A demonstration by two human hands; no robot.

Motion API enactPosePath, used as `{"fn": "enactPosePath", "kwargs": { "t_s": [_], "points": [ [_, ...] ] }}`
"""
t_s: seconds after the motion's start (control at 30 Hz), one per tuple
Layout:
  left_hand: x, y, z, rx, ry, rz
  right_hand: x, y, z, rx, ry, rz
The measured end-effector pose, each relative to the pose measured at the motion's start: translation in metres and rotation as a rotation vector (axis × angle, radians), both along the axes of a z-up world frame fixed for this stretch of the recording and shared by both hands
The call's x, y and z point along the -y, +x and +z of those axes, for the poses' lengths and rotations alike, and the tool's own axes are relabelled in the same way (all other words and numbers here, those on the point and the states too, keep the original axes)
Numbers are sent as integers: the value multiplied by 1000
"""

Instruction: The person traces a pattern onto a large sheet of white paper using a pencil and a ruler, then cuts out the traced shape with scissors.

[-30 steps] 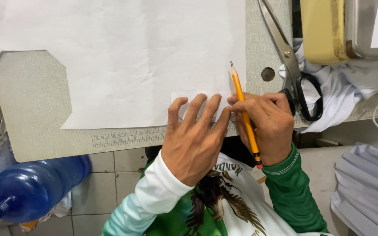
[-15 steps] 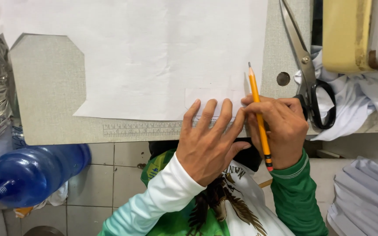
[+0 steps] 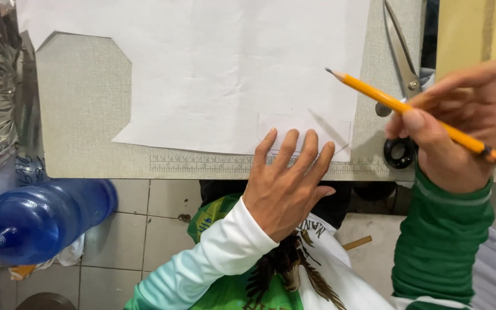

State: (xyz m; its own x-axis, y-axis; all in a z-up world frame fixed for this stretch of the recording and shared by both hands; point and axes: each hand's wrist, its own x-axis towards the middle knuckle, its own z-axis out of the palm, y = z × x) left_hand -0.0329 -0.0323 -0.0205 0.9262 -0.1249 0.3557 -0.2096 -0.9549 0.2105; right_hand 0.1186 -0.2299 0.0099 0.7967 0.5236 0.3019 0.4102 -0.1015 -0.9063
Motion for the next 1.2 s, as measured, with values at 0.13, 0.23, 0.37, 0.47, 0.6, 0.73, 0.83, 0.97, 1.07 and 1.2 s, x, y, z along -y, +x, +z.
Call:
{"fn": "enactPosePath", "kwargs": {
  "t_s": [0.13, 0.23, 0.37, 0.47, 0.6, 0.73, 0.83, 0.97, 1.07, 1.2],
  "points": [
    [-1, 0, 4, -22, 22, 4, -34, 11, 24, -18, -127, 100],
    [0, 0, 5, -15, 29, 17, -56, 16, 34, -59, -254, 145],
    [1, -1, 4, -15, 11, 18, -69, 18, 34, 19, -321, 230],
    [1, -1, 4, -20, 14, 26, -73, 15, 34, -1, -317, 215],
    [1, -1, 4, -24, 17, 21, -72, 14, 33, -21, -290, 241],
    [0, -1, 4, -33, 28, 14, -71, 14, 29, -5, -304, 228],
    [0, -1, 5, -33, 18, 10, -71, 13, 29, 6, -284, 239],
    [0, 0, 5, -35, 9, 11, -71, 12, 31, 16, -305, 248],
    [0, -1, 5, -41, 11, 11, -73, 10, 31, 3, -306, 252],
    [0, -1, 6, -50, 3, 6, -71, 11, 27, -4, -276, 247]
  ]
}}
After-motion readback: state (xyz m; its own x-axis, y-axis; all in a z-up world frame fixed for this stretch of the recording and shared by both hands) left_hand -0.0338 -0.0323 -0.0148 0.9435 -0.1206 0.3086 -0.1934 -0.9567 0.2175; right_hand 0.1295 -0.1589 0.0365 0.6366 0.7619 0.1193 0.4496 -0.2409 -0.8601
